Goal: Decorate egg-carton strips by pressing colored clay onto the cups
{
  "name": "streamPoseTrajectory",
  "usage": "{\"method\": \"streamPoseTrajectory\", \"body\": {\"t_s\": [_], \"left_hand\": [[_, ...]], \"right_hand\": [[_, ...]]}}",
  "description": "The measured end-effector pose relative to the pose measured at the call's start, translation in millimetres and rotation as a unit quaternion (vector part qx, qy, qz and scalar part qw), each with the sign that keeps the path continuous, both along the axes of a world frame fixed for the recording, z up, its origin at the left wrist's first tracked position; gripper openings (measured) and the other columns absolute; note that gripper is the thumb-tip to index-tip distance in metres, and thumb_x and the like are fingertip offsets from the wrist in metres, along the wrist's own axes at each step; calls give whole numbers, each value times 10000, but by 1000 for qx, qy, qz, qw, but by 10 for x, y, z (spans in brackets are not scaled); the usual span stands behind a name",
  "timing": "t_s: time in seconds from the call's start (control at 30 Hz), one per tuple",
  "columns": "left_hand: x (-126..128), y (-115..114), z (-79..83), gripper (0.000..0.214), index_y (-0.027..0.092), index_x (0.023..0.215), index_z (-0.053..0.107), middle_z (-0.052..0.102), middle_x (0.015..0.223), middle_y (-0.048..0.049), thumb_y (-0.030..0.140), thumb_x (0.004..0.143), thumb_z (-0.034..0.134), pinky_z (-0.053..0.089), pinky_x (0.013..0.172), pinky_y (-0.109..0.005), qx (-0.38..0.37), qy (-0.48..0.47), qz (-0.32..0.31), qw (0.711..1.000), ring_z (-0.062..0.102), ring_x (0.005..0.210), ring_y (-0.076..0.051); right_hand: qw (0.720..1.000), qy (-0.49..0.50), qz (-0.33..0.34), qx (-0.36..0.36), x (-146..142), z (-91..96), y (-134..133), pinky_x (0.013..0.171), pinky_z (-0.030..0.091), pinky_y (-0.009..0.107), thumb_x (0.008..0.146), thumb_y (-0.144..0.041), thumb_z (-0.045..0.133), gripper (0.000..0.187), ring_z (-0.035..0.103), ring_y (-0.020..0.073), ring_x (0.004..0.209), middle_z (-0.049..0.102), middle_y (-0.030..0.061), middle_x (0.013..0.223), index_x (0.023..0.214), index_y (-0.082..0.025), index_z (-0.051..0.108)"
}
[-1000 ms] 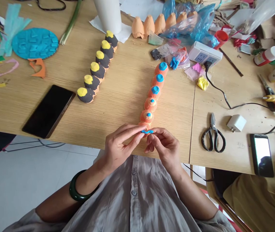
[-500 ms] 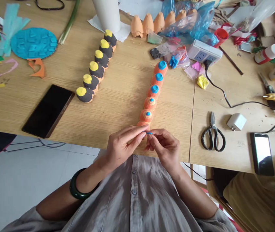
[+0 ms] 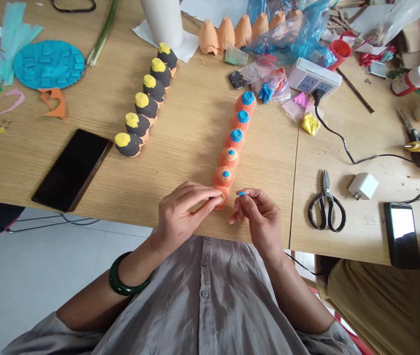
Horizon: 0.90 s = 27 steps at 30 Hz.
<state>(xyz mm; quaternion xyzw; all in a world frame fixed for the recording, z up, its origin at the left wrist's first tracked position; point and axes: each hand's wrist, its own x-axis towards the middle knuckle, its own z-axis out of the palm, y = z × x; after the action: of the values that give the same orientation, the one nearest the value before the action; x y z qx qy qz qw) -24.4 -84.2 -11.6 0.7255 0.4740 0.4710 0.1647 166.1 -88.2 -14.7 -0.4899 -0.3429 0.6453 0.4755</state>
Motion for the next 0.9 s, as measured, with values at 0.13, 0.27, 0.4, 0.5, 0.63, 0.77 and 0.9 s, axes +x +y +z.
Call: {"method": "streamPoseTrajectory", "body": {"t_s": [0.13,0.27,0.4,0.5,0.63,0.77,0.9], "left_hand": [[40,21,-64,270,240,1204,763,849,1082,-25,126,961,727,660,914,-302,38,49,-15,998,801,1009,-174],[69,-7,-123,328,239,1282,739,842,1132,-31,118,980,692,664,943,-300,29,52,-25,998,805,1044,-177],[64,-11,-177,334,247,1280,743,830,1184,-39,112,979,689,659,994,-341,20,38,-40,998,790,1113,-194],[52,-3,-211,299,233,1235,759,826,1192,-59,113,965,711,652,1022,-371,11,20,-47,999,778,1143,-205],[41,-14,-234,311,224,1249,750,820,1199,-75,137,951,743,648,1018,-369,-6,20,-43,999,772,1141,-206],[27,-18,-202,382,242,1339,709,826,1174,-68,169,965,733,655,956,-338,8,28,-25,999,787,1078,-200],[-15,68,-79,396,237,1351,703,827,1158,-68,129,970,711,638,952,-332,26,29,-7,999,784,1055,-194]], "right_hand": [[1000,-1,6,-1,2,-17,10,527,588,260,937,-413,768,205,625,106,513,675,-32,690,959,-211,738],[1000,-6,2,-3,11,-45,14,537,604,268,932,-436,771,232,611,104,514,677,-33,691,967,-209,732],[1000,3,2,-11,19,-63,12,555,610,264,936,-425,774,225,606,98,517,678,-33,692,969,-205,737],[1000,5,2,-15,16,-66,14,547,608,265,929,-422,782,226,607,101,517,683,-32,693,969,-204,740],[1000,3,16,-19,5,-62,6,568,612,271,930,-428,780,233,623,106,528,693,-30,700,978,-203,746],[1000,-17,21,-15,15,-35,28,562,588,266,943,-444,765,242,639,108,522,694,-28,695,978,-204,752],[999,-37,16,6,70,50,158,546,576,267,906,-448,810,255,670,120,522,704,-25,687,945,-203,751]]}}
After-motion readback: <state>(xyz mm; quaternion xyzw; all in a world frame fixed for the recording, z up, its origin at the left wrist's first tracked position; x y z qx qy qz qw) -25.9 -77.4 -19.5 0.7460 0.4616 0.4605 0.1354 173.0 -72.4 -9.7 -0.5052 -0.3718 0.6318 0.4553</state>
